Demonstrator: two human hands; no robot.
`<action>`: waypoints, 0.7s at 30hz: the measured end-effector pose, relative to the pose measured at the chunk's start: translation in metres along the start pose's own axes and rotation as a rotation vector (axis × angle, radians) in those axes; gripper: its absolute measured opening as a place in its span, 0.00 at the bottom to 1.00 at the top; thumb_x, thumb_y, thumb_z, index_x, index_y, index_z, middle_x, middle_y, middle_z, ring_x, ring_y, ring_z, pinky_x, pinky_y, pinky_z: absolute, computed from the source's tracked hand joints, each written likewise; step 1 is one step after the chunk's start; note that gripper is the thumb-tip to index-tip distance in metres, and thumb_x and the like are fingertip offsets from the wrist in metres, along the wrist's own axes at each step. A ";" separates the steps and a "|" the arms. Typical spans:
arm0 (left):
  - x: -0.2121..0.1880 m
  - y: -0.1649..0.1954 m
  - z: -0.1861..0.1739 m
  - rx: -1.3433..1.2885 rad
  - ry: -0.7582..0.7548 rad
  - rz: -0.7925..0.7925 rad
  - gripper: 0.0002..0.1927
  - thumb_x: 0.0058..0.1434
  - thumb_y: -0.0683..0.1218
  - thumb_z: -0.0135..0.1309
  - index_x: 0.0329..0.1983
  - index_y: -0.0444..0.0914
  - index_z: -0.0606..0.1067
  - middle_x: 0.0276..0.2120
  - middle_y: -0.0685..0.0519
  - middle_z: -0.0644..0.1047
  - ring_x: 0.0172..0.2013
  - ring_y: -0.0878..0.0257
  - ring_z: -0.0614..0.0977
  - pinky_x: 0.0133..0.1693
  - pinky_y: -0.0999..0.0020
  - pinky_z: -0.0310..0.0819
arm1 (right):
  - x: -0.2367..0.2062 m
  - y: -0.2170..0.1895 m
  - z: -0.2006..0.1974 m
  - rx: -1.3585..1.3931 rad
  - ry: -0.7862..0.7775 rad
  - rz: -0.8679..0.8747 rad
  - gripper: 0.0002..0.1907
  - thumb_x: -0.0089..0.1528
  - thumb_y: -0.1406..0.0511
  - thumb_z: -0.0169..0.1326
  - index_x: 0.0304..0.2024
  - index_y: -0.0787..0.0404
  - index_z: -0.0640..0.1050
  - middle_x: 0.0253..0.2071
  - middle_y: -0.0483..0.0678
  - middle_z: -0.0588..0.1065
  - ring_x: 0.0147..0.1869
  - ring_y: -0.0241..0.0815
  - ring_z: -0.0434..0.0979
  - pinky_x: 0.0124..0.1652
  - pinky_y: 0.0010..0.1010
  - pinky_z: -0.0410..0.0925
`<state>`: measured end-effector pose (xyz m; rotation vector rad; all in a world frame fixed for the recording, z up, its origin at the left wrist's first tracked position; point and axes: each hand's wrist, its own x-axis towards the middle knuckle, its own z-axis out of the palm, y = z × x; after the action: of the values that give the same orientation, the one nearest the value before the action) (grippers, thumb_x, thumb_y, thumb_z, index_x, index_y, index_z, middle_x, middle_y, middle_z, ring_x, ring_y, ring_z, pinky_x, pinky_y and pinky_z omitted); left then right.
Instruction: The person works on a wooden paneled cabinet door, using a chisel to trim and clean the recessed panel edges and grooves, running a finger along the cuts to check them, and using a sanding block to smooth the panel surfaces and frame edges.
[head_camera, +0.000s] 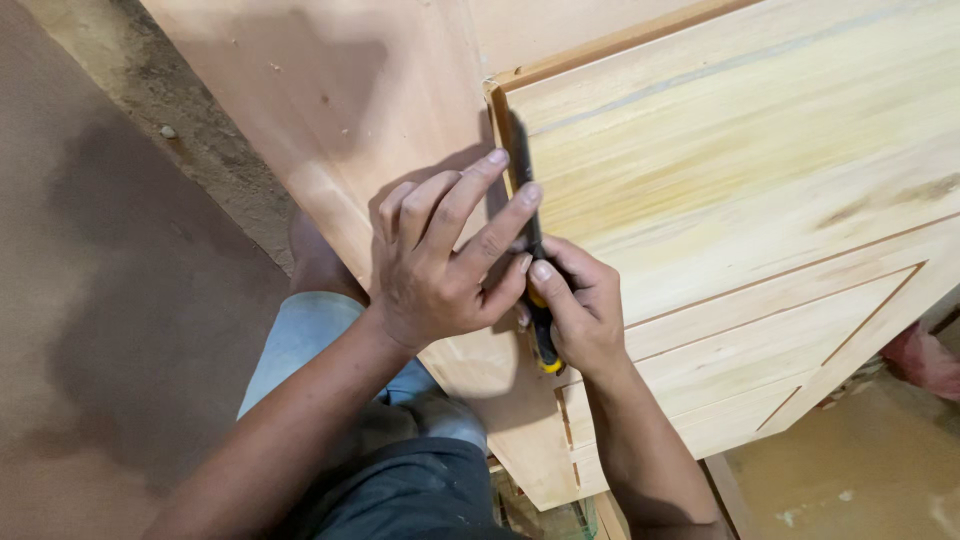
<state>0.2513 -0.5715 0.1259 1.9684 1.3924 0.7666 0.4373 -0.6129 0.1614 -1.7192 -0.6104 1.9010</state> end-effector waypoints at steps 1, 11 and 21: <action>0.002 0.001 -0.001 0.010 -0.010 0.005 0.25 0.67 0.51 0.60 0.67 0.44 0.75 0.62 0.49 0.73 0.57 0.54 0.74 0.61 0.54 0.61 | 0.001 0.000 -0.001 0.020 0.009 -0.010 0.15 0.72 0.68 0.47 0.56 0.73 0.75 0.32 0.46 0.73 0.31 0.34 0.72 0.32 0.25 0.68; 0.014 -0.004 -0.002 -0.087 -0.077 0.057 0.20 0.65 0.44 0.58 0.60 0.41 0.76 0.44 0.54 0.76 0.45 0.58 0.78 0.53 0.58 0.63 | 0.004 -0.004 -0.004 -0.045 -0.079 -0.004 0.15 0.72 0.67 0.46 0.55 0.74 0.75 0.35 0.48 0.76 0.33 0.33 0.73 0.34 0.25 0.69; 0.021 -0.007 0.000 -0.037 -0.071 0.016 0.19 0.59 0.44 0.60 0.54 0.40 0.75 0.39 0.53 0.72 0.43 0.57 0.77 0.50 0.57 0.62 | 0.011 -0.004 -0.010 -0.009 -0.144 0.065 0.18 0.72 0.66 0.47 0.58 0.74 0.74 0.34 0.49 0.76 0.33 0.35 0.75 0.35 0.26 0.71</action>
<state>0.2531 -0.5496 0.1235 1.9613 1.3129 0.7179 0.4464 -0.6029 0.1546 -1.6360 -0.6235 2.0842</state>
